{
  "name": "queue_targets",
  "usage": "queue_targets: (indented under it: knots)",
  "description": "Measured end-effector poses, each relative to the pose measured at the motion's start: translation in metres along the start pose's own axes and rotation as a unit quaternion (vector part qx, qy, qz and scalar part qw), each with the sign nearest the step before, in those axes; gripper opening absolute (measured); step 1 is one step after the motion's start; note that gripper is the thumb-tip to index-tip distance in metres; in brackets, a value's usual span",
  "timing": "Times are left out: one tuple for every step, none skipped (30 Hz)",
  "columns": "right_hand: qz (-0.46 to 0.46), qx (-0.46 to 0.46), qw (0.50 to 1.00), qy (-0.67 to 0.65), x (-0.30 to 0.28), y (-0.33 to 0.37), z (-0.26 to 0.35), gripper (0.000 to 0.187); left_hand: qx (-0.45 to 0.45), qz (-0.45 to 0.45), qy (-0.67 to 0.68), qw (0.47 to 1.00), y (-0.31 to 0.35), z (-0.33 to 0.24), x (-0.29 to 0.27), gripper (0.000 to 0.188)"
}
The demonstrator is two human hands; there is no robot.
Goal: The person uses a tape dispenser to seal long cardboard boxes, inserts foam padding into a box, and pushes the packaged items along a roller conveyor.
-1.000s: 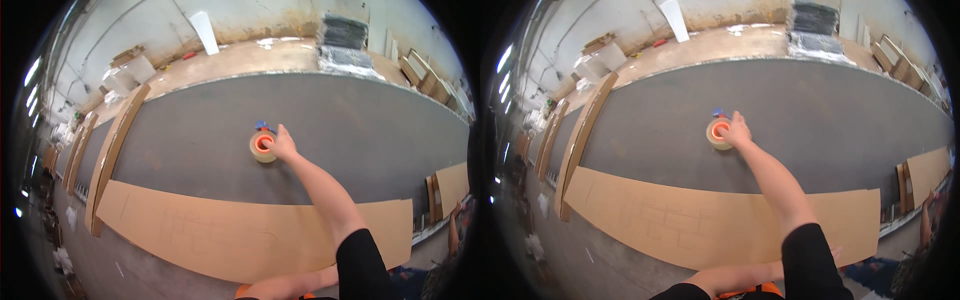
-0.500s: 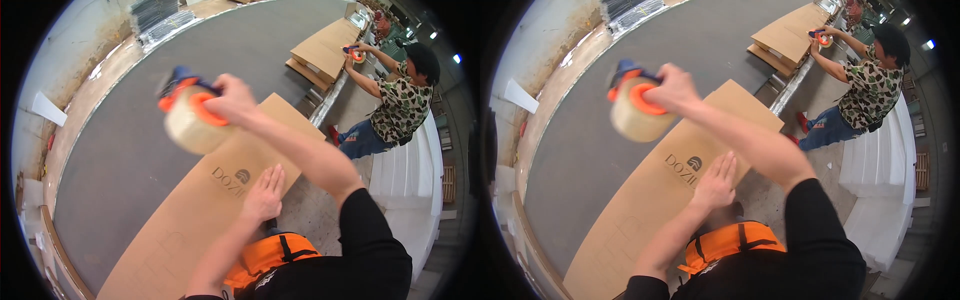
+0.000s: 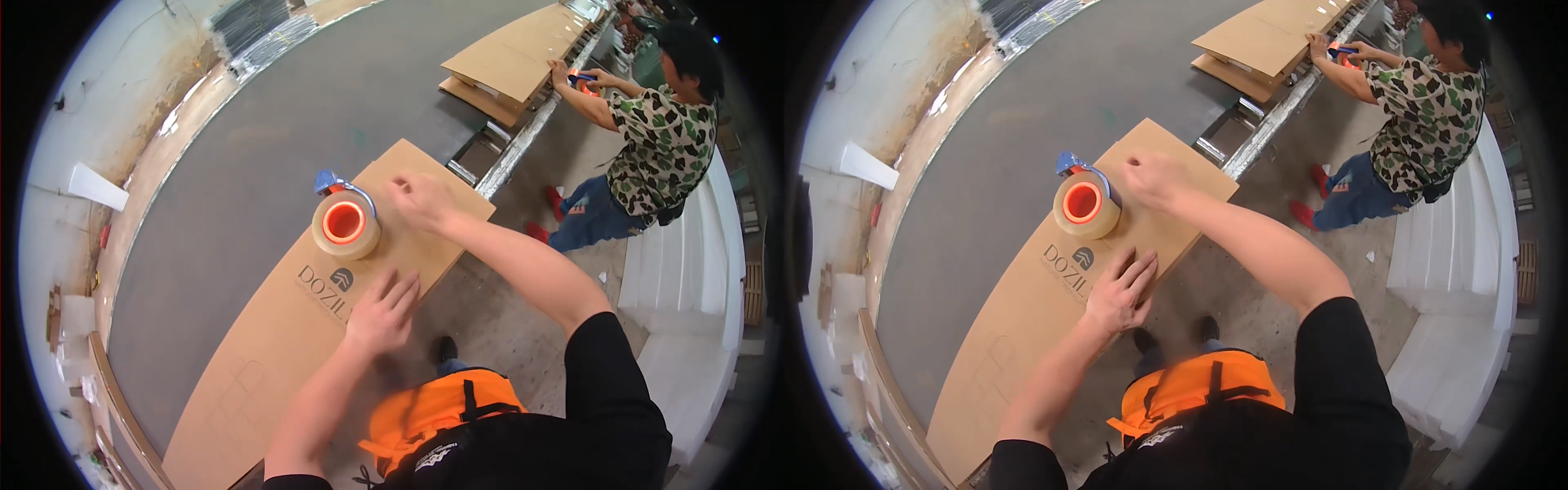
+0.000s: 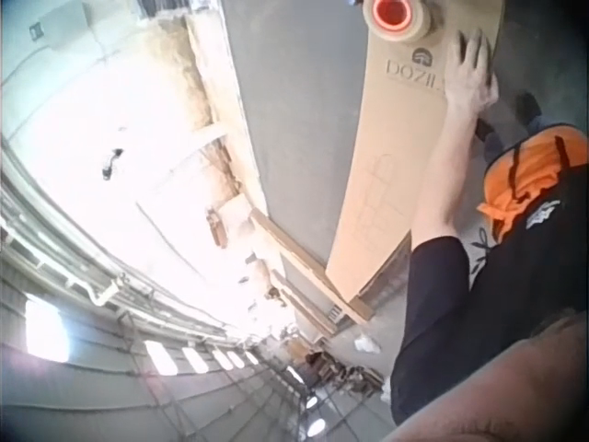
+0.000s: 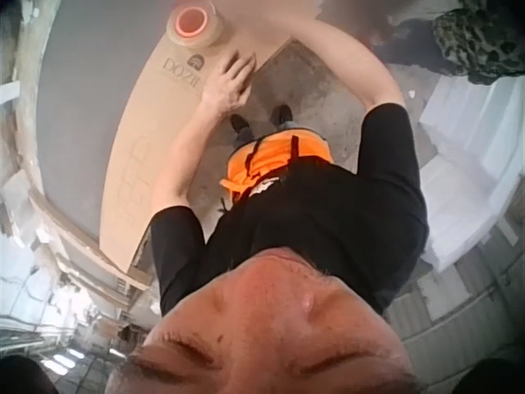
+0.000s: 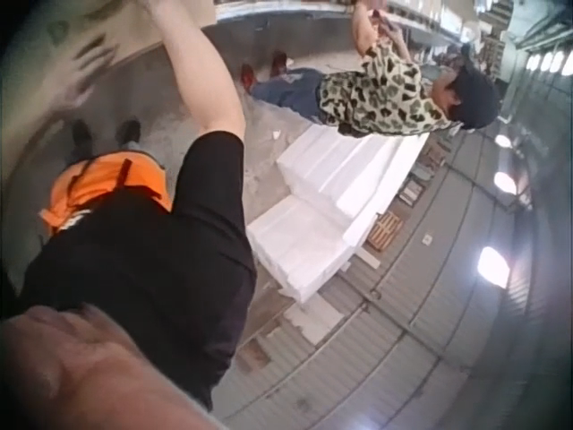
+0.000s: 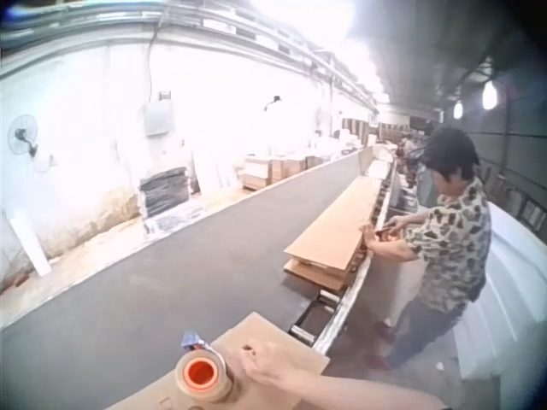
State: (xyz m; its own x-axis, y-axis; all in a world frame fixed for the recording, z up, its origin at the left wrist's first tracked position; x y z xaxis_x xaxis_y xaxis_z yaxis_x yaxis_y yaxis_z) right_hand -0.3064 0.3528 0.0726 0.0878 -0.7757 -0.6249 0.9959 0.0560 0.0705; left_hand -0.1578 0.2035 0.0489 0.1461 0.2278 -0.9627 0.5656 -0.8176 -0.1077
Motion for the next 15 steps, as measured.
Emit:
queue_targets:
  knots:
    - [-0.022,-0.063,0.995,0.079,-0.004,0.007,-0.019,0.037,0.002,0.002,-0.001,1.0,-0.003,-0.002,-0.001,0.066]
    - [-0.042,-0.124,0.979,0.157,-0.001,0.019,-0.039,0.037,0.003,0.004,0.001,1.0,-0.008,-0.005,0.002,0.065]
    - [-0.039,-0.128,0.979,0.156,0.003,0.029,-0.047,0.037,-0.003,0.004,-0.001,1.0,-0.009,-0.004,0.003,0.065]
    - [-0.085,-0.211,0.954,0.195,0.006,0.05,-0.04,0.031,-0.012,0.013,-0.003,1.0,-0.008,-0.005,0.003,0.066]
    - [-0.131,-0.292,0.919,0.232,0.008,0.064,-0.033,0.025,-0.022,0.022,-0.005,1.0,-0.008,-0.005,0.004,0.067]
    - [-0.127,-0.292,0.919,0.231,0.006,0.064,-0.039,0.025,-0.025,0.023,-0.003,0.999,-0.016,-0.008,0.003,0.067]
    - [-0.124,-0.297,0.919,0.226,0.01,0.063,-0.041,0.029,-0.04,0.03,0.01,0.999,-0.024,-0.009,0.002,0.066]
    - [-0.12,-0.303,0.92,0.22,0.014,0.062,-0.044,0.033,-0.055,0.038,0.023,0.998,-0.03,-0.01,0.005,0.065]
    - [-0.119,-0.307,0.919,0.214,0.019,0.058,-0.043,0.033,-0.061,0.039,0.018,0.997,-0.034,-0.007,0.012,0.065]
    - [-0.072,-0.281,0.934,0.21,0.026,0.053,-0.045,0.033,-0.067,0.02,-0.002,0.998,-0.038,-0.006,0.019,0.065]
    - [-0.023,-0.255,0.944,0.206,0.036,0.046,-0.048,0.034,-0.075,0.002,-0.023,0.997,-0.036,-0.001,0.024,0.065]
    - [-0.014,-0.258,0.944,0.205,0.034,0.033,-0.048,0.034,-0.084,0.002,-0.019,0.996,-0.04,0.0,0.032,0.065]
    - [0.015,-0.215,0.949,0.231,0.036,0.006,-0.048,0.034,-0.064,-0.011,-0.022,0.998,-0.042,-0.003,0.035,0.062]
    - [0.043,-0.171,0.95,0.258,0.041,-0.024,-0.05,0.034,-0.044,-0.025,-0.026,0.998,-0.043,-0.006,0.035,0.059]
    - [-0.054,-0.261,0.933,0.24,0.039,-0.046,-0.038,0.031,-0.048,-0.023,-0.023,0.998,-0.047,-0.007,0.036,0.059]
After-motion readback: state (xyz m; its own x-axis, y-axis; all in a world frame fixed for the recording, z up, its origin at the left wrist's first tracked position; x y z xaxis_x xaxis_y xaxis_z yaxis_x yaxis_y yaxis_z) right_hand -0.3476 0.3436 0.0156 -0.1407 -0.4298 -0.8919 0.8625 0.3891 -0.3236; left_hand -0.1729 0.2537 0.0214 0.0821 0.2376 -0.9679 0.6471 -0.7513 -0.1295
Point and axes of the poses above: each hand's wrist, its own y-axis away from the middle knuckle, its own x-axis out of the palm, z = x × y, the point moved 7 cm from there along -y, towards the middle knuckle, and after that the axes turned 6 degrees about z, right-handed, at the moved point
